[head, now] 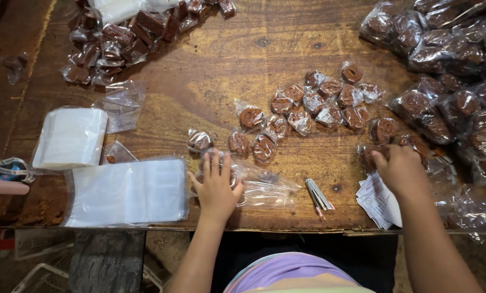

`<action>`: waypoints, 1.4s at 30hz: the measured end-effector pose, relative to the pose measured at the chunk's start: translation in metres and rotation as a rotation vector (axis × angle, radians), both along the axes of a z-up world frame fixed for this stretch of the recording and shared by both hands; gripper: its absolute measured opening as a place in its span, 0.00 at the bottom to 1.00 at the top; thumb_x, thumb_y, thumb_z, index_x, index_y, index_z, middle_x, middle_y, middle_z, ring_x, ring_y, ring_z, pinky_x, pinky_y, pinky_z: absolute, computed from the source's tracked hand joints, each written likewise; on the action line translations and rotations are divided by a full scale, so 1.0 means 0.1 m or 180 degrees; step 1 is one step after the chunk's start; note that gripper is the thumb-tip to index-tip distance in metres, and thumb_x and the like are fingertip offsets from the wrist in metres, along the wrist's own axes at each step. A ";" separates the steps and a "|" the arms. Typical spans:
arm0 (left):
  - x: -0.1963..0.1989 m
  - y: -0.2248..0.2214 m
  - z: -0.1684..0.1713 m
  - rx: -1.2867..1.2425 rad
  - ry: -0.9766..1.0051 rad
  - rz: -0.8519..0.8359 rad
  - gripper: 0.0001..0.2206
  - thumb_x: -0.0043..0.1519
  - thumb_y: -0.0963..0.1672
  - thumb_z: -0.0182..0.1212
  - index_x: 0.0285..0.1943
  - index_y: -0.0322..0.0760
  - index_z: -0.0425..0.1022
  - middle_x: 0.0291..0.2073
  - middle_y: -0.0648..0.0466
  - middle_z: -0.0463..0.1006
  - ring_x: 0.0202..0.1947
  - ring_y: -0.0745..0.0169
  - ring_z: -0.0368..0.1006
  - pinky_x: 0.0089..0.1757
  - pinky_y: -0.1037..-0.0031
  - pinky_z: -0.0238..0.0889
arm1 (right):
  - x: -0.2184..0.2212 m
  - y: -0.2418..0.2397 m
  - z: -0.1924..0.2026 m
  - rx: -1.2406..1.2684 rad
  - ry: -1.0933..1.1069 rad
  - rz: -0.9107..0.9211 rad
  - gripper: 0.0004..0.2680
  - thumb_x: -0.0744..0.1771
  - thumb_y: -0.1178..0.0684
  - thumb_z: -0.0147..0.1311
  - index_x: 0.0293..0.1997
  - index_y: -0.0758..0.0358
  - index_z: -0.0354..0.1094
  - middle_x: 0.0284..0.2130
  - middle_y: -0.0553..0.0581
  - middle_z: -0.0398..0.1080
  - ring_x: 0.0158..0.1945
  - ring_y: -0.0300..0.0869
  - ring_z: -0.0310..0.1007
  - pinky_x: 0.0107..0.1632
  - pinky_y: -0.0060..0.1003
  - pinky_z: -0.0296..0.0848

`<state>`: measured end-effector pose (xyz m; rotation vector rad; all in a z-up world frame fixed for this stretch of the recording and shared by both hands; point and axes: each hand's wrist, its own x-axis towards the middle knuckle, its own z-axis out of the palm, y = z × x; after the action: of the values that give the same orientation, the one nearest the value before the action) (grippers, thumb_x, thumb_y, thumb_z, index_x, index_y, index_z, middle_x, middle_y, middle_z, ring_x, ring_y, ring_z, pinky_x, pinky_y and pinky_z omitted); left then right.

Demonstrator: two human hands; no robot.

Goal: The person packages brown circular cookies by placing them into plastic bags, adding a small label card, and sealing the bags using a heat sealer.

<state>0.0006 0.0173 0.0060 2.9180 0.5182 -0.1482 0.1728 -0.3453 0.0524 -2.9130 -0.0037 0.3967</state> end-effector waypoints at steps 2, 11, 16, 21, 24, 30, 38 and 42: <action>0.01 0.06 -0.24 0.0399 -0.0370 -0.0011 0.41 0.56 0.56 0.62 0.78 0.45 0.51 0.78 0.42 0.41 0.77 0.35 0.34 0.60 0.24 0.35 | -0.01 0.14 -0.01 -0.0577 0.0431 -0.0209 0.22 0.71 0.35 0.47 0.61 0.66 0.65 0.52 0.65 0.70 0.57 0.53 0.65 0.55 0.48 0.74; -0.04 -0.78 -0.37 -0.1528 -0.0725 -0.0953 0.16 0.58 0.52 0.72 0.33 0.44 0.70 0.31 0.57 0.71 0.33 0.54 0.71 0.33 0.63 0.65 | 0.11 0.02 -0.02 -0.0575 0.0183 -0.0100 0.17 0.64 0.30 0.57 0.50 0.45 0.75 0.50 0.52 0.73 0.58 0.50 0.62 0.58 0.47 0.61; -0.06 -0.73 -0.38 -0.1920 -0.0846 -0.1074 0.06 0.59 0.36 0.57 0.42 0.38 0.72 0.32 0.50 0.76 0.29 0.48 0.74 0.28 0.59 0.67 | 0.28 -0.24 0.06 0.0903 0.0025 -0.0064 0.17 0.63 0.45 0.61 0.54 0.59 0.73 0.71 0.59 0.58 0.73 0.57 0.42 0.69 0.70 0.43; -0.12 -0.72 -0.22 -0.2105 -0.0797 -0.1177 0.17 0.58 0.34 0.52 0.52 0.36 0.81 0.37 0.46 0.78 0.30 0.45 0.76 0.34 0.57 0.72 | 0.52 0.08 0.06 0.0778 0.0561 0.0183 0.24 0.61 0.35 0.58 0.61 0.52 0.69 0.79 0.54 0.32 0.79 0.56 0.23 0.70 0.76 0.33; -0.19 -0.70 -0.01 -0.2287 -0.0716 -0.0998 0.25 0.58 0.33 0.48 0.62 0.45 0.77 0.46 0.45 0.76 0.33 0.43 0.76 0.38 0.58 0.71 | 0.68 0.20 0.25 0.1179 0.0508 -0.0211 0.28 0.62 0.45 0.61 0.68 0.67 0.58 0.77 0.57 0.39 0.78 0.54 0.33 0.71 0.71 0.41; -0.27 -0.69 0.13 -0.2078 -0.0998 -0.0676 0.08 0.63 0.43 0.60 0.45 0.36 0.82 0.36 0.54 0.81 0.36 0.57 0.77 0.34 0.66 0.71 | 1.06 0.01 -0.01 0.0269 -0.0332 0.0198 0.13 0.68 0.47 0.56 0.47 0.70 0.68 0.43 0.70 0.72 0.42 0.60 0.71 0.38 0.53 0.68; -0.33 -0.70 0.20 -0.1615 -0.1068 -0.1215 0.23 0.59 0.35 0.57 0.67 0.26 0.68 0.69 0.41 0.66 0.64 0.40 0.68 0.52 0.53 0.71 | 0.64 0.60 0.76 0.0081 0.0898 -0.0574 0.31 0.71 0.64 0.43 0.81 0.39 0.29 0.74 0.66 0.39 0.45 0.59 0.71 0.37 0.47 0.72; -0.26 -0.76 0.75 -0.1665 0.0129 -0.1052 0.34 0.60 0.36 0.55 0.78 0.37 0.49 0.79 0.52 0.43 0.17 0.64 0.63 0.23 0.74 0.62 | 0.34 0.55 0.57 0.1291 0.0723 -0.0167 0.16 0.68 0.67 0.48 0.63 0.61 0.69 0.52 0.64 0.74 0.32 0.47 0.71 0.30 0.37 0.68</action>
<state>-0.0251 -0.0584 0.0807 2.4608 -0.0124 -0.3303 0.2067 -0.2904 0.1099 -2.4524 0.0234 0.6336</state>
